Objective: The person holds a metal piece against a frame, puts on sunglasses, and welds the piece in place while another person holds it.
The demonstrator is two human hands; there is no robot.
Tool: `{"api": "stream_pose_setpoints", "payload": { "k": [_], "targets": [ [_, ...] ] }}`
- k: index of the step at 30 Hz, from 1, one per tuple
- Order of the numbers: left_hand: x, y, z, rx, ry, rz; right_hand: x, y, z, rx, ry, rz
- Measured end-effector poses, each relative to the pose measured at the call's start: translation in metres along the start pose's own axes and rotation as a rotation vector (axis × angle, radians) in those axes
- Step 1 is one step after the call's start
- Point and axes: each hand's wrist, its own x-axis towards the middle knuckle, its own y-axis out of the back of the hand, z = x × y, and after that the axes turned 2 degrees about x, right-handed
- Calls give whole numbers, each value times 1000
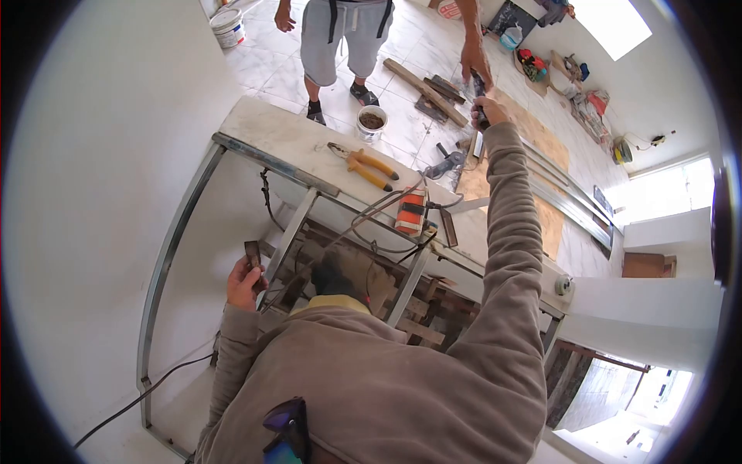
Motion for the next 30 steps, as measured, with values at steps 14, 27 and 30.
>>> {"api": "stream_pose_setpoints", "payload": {
  "k": [14,27,30],
  "targets": [
    [6,6,-5,-11,-21,17,-52,-52,41,435,113,-5],
    [4,-24,12,11,-40,-27,-113,-155,163,-1693,376,-584],
    [6,-27,6,-12,-8,-46,-121,-157,153,-1599,474,-528]
  ]
}}
